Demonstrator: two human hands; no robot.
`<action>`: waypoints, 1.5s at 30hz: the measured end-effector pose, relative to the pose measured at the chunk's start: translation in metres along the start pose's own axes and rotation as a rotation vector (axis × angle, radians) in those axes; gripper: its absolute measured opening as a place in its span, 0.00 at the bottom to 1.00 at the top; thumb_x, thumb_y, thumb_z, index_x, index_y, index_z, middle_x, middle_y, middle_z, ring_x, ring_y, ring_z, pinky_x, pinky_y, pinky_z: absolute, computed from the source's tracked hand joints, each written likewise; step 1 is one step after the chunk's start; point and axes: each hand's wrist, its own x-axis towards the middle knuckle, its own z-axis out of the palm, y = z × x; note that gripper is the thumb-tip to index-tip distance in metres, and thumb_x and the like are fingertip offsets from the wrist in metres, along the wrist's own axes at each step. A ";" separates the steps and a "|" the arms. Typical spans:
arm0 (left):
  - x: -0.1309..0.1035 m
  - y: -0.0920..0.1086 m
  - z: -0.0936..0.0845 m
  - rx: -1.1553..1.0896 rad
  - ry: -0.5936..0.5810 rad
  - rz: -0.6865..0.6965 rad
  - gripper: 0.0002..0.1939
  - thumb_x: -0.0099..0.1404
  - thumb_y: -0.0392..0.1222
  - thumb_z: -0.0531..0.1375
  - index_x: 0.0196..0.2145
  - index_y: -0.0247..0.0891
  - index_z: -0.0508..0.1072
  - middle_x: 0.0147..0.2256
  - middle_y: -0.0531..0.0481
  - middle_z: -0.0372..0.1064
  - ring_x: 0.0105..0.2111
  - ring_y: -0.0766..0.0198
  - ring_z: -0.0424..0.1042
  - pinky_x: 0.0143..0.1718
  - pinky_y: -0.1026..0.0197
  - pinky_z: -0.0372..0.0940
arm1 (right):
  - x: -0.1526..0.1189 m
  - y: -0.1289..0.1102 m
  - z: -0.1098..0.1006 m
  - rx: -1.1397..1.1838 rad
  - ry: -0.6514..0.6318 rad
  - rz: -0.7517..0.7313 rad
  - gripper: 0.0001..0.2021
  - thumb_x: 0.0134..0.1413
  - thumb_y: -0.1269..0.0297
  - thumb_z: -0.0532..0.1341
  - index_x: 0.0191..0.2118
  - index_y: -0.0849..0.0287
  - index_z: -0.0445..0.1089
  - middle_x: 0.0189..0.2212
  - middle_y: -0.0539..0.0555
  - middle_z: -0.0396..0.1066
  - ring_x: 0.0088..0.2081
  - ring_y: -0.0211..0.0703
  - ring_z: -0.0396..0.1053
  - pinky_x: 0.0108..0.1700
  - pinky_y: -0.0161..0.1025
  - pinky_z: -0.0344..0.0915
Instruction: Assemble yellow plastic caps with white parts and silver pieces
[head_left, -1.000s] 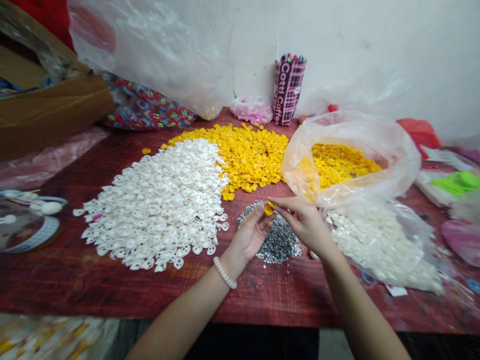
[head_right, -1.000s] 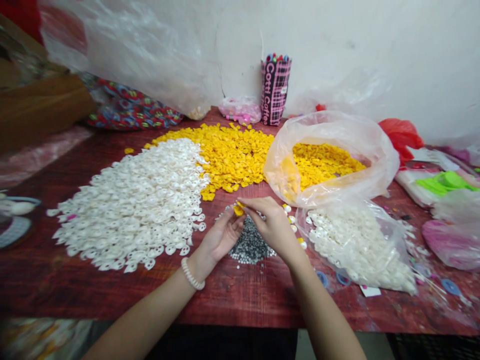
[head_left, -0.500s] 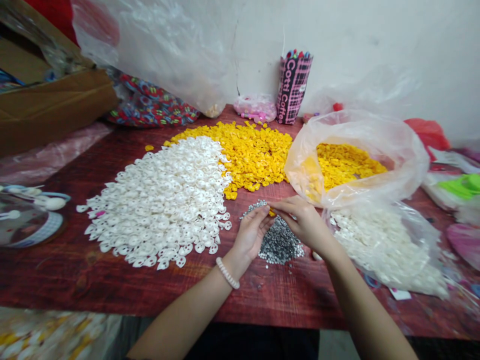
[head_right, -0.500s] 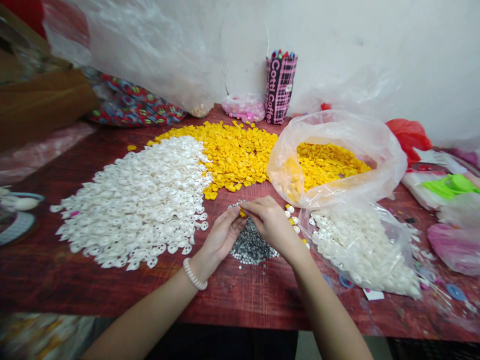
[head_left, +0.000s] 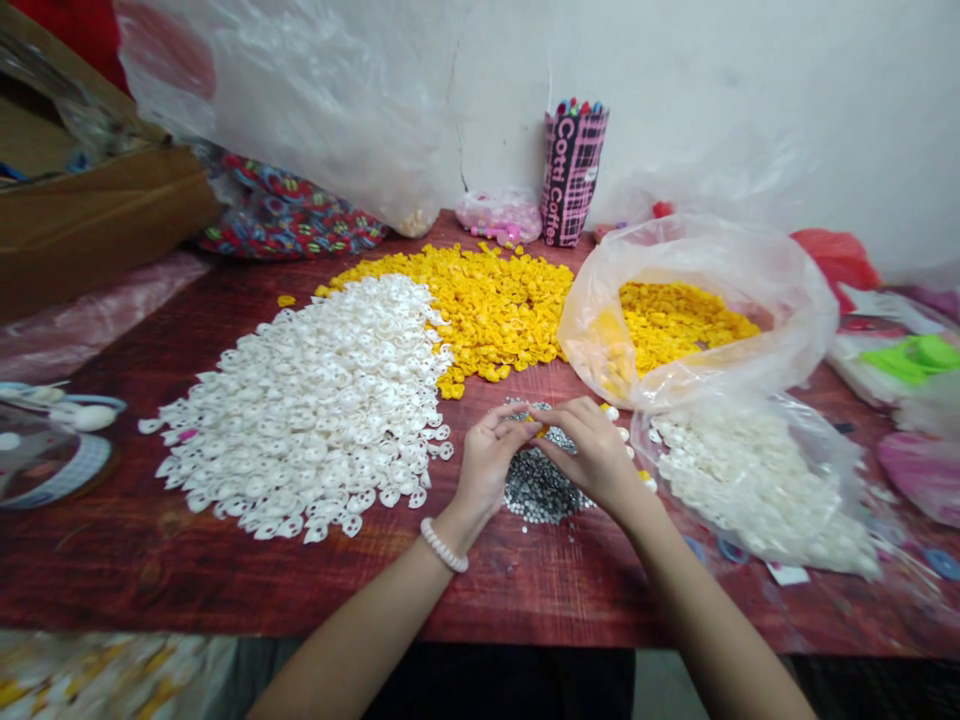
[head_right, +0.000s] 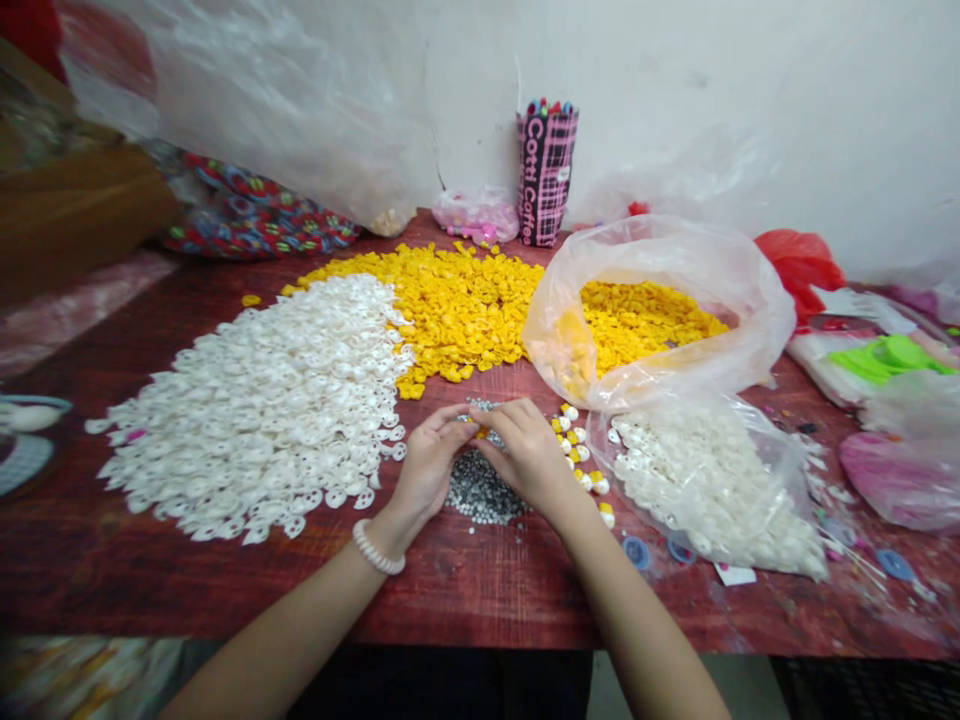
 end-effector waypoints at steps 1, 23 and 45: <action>0.000 0.000 -0.001 0.022 -0.009 0.011 0.14 0.49 0.37 0.67 0.36 0.36 0.74 0.27 0.52 0.75 0.26 0.71 0.72 0.30 0.70 0.64 | -0.001 0.001 0.001 0.018 0.008 0.000 0.12 0.54 0.70 0.60 0.45 0.62 0.67 0.33 0.57 0.70 0.37 0.45 0.66 0.38 0.42 0.65; -0.008 0.005 0.002 0.479 -0.092 0.147 0.17 0.50 0.39 0.66 0.39 0.37 0.74 0.25 0.50 0.74 0.27 0.66 0.72 0.31 0.65 0.66 | -0.032 0.012 0.010 0.140 0.058 0.126 0.20 0.55 0.68 0.58 0.54 0.54 0.61 0.42 0.57 0.71 0.43 0.46 0.68 0.44 0.46 0.65; -0.005 0.008 0.007 0.429 -0.112 0.182 0.20 0.47 0.35 0.68 0.41 0.38 0.74 0.29 0.50 0.75 0.30 0.66 0.73 0.35 0.66 0.66 | -0.034 0.010 0.011 0.295 0.083 0.249 0.18 0.56 0.69 0.55 0.53 0.51 0.63 0.43 0.56 0.69 0.45 0.46 0.67 0.47 0.48 0.65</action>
